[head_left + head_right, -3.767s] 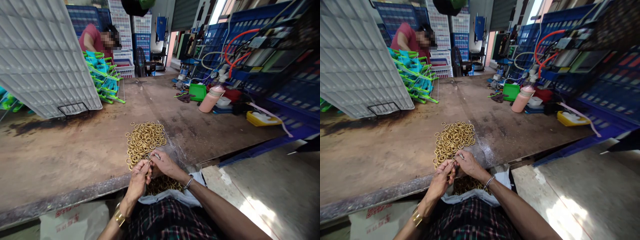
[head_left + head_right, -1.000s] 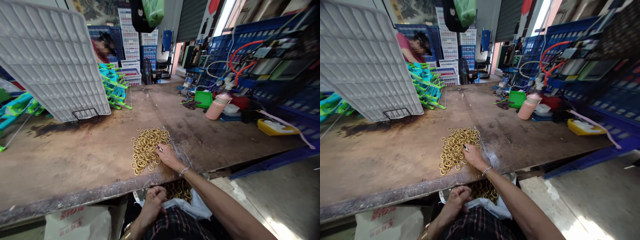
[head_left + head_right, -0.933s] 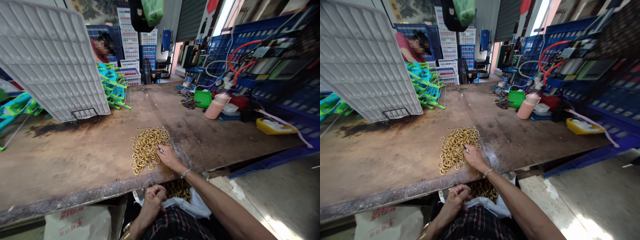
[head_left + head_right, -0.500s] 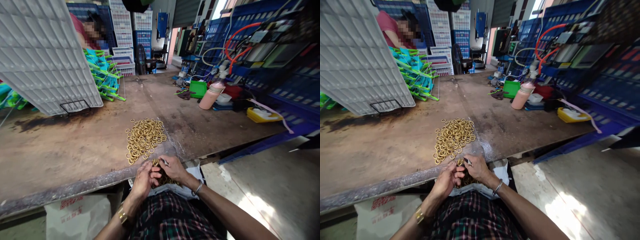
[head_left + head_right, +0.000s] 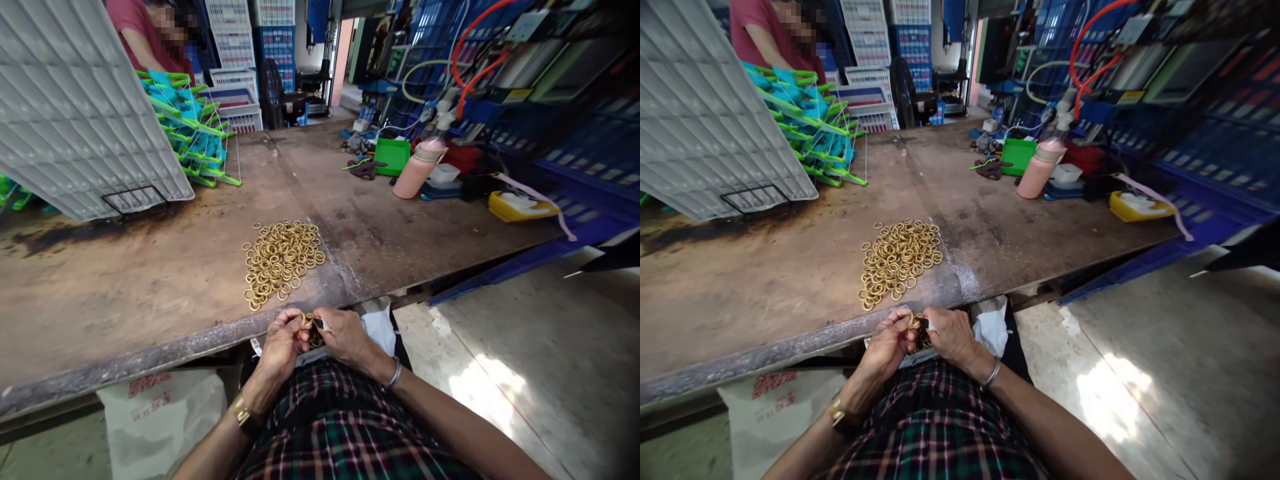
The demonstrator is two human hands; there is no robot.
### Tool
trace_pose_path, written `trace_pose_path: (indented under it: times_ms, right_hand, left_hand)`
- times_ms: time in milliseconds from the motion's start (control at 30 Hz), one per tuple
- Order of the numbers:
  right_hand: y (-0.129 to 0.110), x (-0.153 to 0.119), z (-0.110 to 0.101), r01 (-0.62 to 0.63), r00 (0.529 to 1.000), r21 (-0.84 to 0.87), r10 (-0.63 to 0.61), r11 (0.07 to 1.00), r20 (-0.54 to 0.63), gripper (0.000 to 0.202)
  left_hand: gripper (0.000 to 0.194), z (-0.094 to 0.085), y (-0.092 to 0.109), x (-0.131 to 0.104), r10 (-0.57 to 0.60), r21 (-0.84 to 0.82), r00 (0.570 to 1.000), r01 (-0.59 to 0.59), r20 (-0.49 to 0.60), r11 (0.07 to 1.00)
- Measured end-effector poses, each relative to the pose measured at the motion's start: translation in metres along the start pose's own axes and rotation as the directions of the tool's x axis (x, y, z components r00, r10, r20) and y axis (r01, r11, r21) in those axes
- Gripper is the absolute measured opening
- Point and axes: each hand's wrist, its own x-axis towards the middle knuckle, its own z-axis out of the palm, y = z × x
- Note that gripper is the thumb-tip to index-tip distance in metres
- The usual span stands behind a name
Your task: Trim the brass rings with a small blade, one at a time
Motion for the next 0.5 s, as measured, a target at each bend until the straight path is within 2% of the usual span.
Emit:
trace_pose_path:
  times_ms: [167,367,500]
  right_hand:
    - [0.002,-0.008,0.007,0.076,0.997,-0.014,-0.076,0.997,-0.001,0.013]
    - [0.012,-0.013,0.026,0.101,0.995,0.242,-0.099,0.965,-0.019,0.021]
    - [0.013,-0.017,0.026,0.171,0.985,0.152,-0.17,0.974,-0.019,0.019]
  left_hand:
    - [0.027,-0.003,-0.002,-0.005,-0.118,-0.156,0.99,0.13,0.083,0.979]
    - [0.023,-0.007,-0.009,-0.013,-0.115,-0.159,0.987,0.133,0.116,0.978]
    - [0.02,-0.014,-0.011,-0.014,-0.203,-0.223,0.956,0.249,0.211,0.942]
